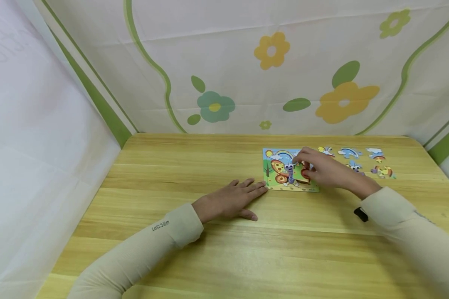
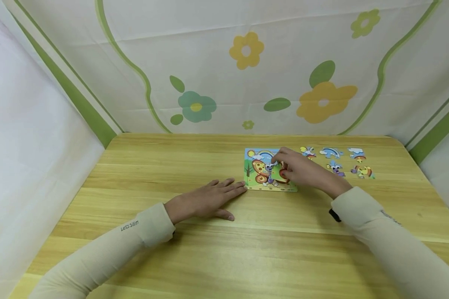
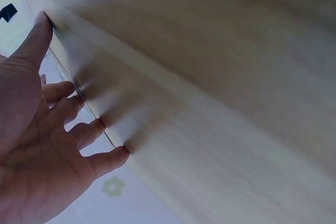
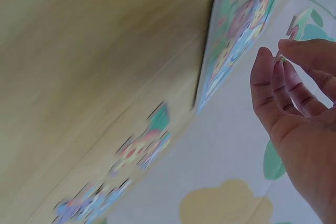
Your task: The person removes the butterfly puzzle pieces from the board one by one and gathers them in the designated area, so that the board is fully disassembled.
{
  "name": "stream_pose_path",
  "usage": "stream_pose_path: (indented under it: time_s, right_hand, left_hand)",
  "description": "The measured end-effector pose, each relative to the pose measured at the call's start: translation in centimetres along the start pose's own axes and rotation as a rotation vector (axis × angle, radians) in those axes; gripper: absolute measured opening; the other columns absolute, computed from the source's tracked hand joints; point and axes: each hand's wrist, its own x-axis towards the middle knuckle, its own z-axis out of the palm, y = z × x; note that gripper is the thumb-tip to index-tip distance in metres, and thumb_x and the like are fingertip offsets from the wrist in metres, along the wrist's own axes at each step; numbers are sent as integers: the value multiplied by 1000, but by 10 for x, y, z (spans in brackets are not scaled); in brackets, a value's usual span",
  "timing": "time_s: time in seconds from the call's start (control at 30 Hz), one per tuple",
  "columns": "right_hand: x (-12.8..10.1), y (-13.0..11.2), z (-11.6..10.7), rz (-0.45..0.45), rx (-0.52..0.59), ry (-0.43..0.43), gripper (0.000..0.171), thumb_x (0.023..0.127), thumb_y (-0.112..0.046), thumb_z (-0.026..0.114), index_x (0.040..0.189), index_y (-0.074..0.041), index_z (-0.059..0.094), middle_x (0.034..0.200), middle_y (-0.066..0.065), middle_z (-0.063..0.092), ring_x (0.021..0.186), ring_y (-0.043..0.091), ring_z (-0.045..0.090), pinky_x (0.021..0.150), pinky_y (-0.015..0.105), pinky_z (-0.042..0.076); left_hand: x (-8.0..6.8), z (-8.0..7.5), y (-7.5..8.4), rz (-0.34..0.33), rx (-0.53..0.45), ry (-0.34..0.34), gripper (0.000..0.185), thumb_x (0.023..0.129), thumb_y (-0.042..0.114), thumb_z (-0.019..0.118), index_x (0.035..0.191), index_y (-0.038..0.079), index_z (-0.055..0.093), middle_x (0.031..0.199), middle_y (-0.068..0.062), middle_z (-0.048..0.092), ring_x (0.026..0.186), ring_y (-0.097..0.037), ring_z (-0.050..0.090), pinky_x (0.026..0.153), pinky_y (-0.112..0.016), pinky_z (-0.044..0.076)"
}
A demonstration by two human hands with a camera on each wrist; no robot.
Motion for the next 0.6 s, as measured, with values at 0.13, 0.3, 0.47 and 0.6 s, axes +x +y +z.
stream_pose_path:
  time_s: [0.13, 0.3, 0.47, 0.6]
  right_hand:
    - [-12, 11, -3, 3, -29, 9, 30, 97, 7, 65, 124, -5, 71, 118, 8, 61, 90, 15, 58, 72, 30, 56]
    - [-28, 24, -7, -9, -73, 32, 30, 94, 9, 67, 119, -6, 72, 116, 7, 63, 87, 12, 58, 69, 27, 54]
    - [-44, 36, -9, -20, -98, 53, 31, 92, 12, 69, 115, -8, 73, 112, 4, 62, 84, 9, 55, 67, 26, 52]
    - [-53, 44, -9, -45, -134, 71, 33, 88, 14, 71, 112, -9, 73, 113, 4, 63, 84, 8, 53, 64, 26, 50]
  left_hand:
    - [0, 0, 0, 0, -3, 1, 87, 103, 58, 53, 171, 22, 11, 178, 4, 11, 165, -27, 9, 129, -57, 23]
    - [-1, 0, 0, 2, -10, 1, 87, 103, 57, 53, 171, 22, 12, 178, 4, 11, 165, -27, 9, 129, -57, 23]
    - [-2, 0, 0, 6, -21, 0, 87, 104, 57, 53, 171, 22, 11, 178, 4, 10, 166, -27, 8, 130, -58, 22]
    - [-2, 0, 0, 9, -19, 2, 86, 104, 57, 52, 171, 22, 11, 178, 4, 10, 166, -27, 8, 130, -58, 22]
